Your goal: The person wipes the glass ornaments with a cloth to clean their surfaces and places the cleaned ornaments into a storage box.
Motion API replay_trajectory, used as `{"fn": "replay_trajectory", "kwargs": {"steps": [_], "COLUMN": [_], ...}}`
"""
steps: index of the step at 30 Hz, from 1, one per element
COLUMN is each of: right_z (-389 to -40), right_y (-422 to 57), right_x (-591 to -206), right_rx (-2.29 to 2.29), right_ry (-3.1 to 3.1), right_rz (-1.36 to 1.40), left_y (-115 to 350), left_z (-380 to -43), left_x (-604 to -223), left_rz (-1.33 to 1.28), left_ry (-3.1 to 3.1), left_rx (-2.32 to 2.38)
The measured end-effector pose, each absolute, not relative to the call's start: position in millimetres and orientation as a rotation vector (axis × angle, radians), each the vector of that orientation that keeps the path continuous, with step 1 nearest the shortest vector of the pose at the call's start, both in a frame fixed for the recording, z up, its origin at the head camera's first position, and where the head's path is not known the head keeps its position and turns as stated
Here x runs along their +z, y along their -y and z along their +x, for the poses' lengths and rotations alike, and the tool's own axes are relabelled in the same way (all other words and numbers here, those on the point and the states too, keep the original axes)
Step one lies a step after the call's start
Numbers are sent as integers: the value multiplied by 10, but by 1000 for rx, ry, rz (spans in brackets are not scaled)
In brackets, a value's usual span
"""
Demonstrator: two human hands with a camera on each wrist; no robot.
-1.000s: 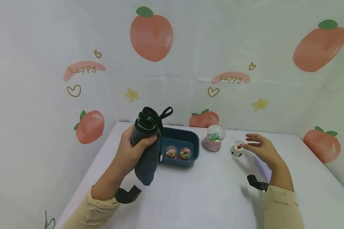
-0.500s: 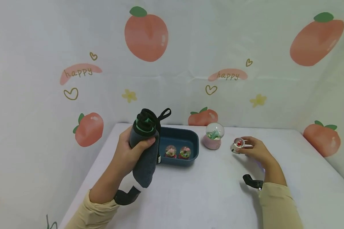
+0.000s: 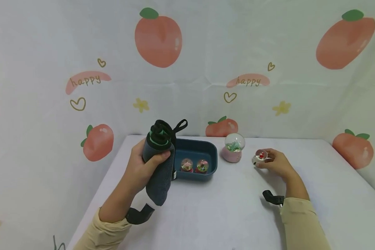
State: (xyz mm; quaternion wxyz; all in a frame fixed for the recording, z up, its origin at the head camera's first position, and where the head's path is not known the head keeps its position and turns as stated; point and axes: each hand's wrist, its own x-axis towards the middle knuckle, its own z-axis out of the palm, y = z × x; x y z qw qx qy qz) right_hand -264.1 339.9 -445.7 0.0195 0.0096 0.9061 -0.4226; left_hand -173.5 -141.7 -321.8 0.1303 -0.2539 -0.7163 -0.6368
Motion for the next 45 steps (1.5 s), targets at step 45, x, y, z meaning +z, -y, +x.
{"fn": "replay_trajectory", "kwargs": {"steps": [45], "right_z": [-1810], "right_y": [-1725], "right_x": [-3191], "right_rx": [-1938], "right_ry": [-2790], "right_rz": [-1508], "left_y": [1293], "left_z": [-1692], "left_x": [-3313], "left_rz": [-772], "left_ry": [2159], "left_rx": [-1855]}}
